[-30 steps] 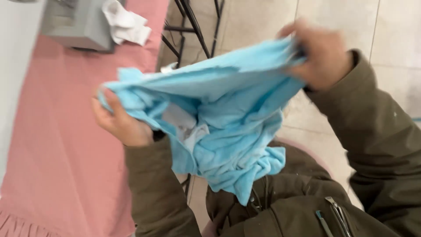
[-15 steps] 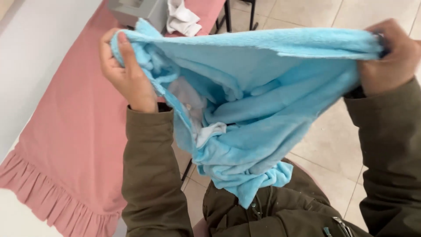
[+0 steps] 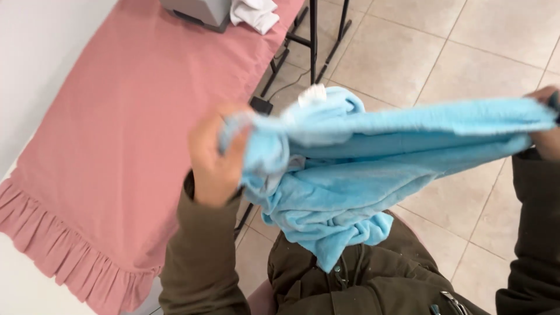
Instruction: The person unfolds a light blue and white fleece fabric and uses a pair of scissors to cut along a seam. They repeatedly reposition and adjust the fabric while cutting.
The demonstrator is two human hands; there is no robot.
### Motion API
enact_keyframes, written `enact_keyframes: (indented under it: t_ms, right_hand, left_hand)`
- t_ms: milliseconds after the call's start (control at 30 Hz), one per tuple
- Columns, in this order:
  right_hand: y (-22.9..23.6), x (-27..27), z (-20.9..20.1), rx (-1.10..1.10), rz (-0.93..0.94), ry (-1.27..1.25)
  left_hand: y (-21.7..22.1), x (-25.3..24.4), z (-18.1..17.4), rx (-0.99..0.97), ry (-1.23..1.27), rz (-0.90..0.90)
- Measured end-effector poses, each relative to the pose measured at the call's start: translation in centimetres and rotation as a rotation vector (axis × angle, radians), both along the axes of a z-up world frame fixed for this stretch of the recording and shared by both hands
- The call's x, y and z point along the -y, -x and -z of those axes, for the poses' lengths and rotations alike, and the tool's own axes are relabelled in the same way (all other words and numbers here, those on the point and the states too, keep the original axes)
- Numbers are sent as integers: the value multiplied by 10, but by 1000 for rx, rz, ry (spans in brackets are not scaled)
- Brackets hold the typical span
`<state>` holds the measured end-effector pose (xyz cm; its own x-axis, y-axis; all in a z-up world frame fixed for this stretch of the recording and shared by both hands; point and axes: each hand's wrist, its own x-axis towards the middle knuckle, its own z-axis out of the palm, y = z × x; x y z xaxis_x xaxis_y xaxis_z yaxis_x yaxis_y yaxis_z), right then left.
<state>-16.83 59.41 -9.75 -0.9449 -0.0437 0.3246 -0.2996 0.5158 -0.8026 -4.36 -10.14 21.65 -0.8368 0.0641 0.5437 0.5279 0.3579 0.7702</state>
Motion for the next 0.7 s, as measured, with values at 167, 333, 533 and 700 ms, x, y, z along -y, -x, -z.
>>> enact_keyframes:
  t_ms: [167,333,533,700]
  right_hand:
    - [-100,134,-91,234,61,-133]
    - [-143,140,-7,580,-27,-481]
    - [-173,217,-67,548,-238,-586]
    - [-218,311,-93,903,-449,190]
  left_hand:
    - [-49,-8,63,131,335,285]
    - [-106,-31,162,313,539,378]
    - [-131,-53,193,328,580,136]
    - [-140,-67,204,260,645,-56]
